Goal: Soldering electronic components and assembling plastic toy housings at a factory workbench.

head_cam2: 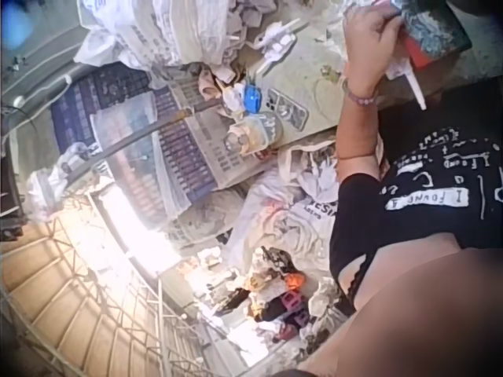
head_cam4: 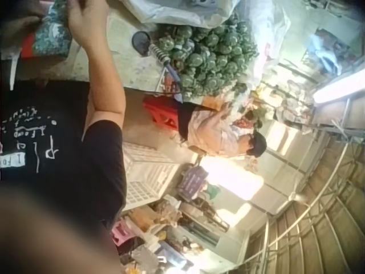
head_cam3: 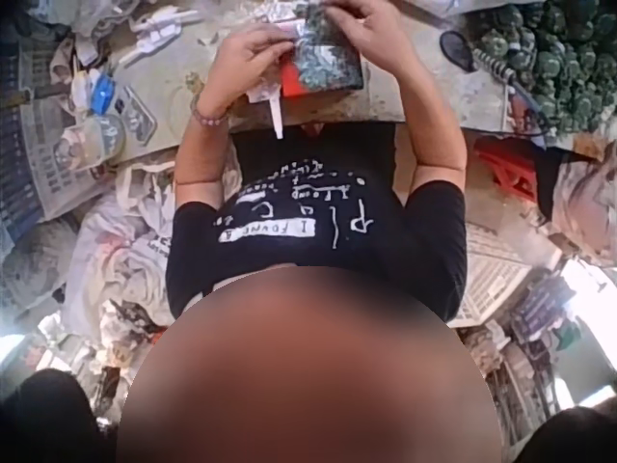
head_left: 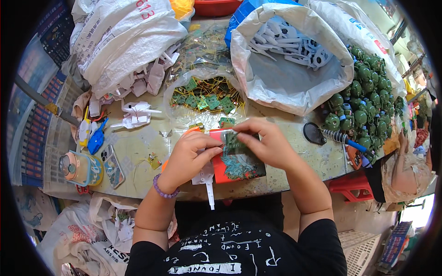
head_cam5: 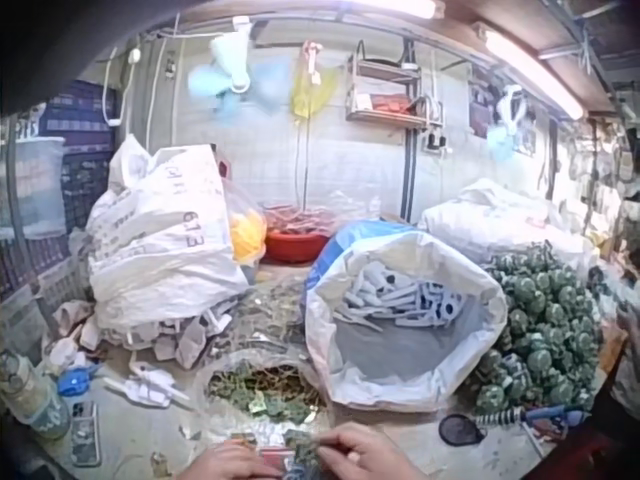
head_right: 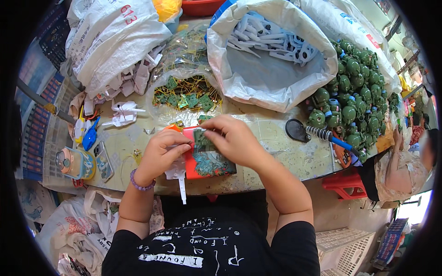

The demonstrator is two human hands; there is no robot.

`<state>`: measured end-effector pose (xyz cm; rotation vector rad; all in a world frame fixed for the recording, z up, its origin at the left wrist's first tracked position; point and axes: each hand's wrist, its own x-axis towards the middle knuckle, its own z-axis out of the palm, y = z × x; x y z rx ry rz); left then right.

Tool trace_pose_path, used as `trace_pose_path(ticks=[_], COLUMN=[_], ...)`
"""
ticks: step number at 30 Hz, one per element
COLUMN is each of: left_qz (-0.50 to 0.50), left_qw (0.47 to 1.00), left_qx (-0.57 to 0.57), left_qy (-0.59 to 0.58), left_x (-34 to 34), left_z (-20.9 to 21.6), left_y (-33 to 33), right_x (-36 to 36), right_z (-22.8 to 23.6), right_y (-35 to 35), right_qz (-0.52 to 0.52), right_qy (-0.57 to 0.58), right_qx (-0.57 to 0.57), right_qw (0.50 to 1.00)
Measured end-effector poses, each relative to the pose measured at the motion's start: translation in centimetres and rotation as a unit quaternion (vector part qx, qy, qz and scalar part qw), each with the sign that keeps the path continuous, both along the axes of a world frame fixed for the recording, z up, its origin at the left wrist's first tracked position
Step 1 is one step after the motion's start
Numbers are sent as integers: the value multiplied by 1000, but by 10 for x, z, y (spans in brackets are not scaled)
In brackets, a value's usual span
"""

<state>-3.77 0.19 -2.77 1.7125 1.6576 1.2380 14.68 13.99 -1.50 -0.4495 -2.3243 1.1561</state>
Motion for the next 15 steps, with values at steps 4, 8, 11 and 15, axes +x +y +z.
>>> trace_pose_path(ticks=[4,8,11,15], left_qz=[52,51,64,64], left_qw=[984,998,992,988], left_qx=[-85,19,64,82], left_qy=[-150,10,84,118], left_x=[8,5,8,10], left_z=[0,-2,-5,-5], left_y=[-5,-5,-5,-5], right_x=[-4,-6,-5,0], right_z=[-10,-16,-19,-20], right_y=[-5,-7,-7,-4], right_qz=[4,-15,-17,-6], right_qy=[-10,6,24,21], right_qx=[95,144,162,177], right_qw=[995,989,986,984])
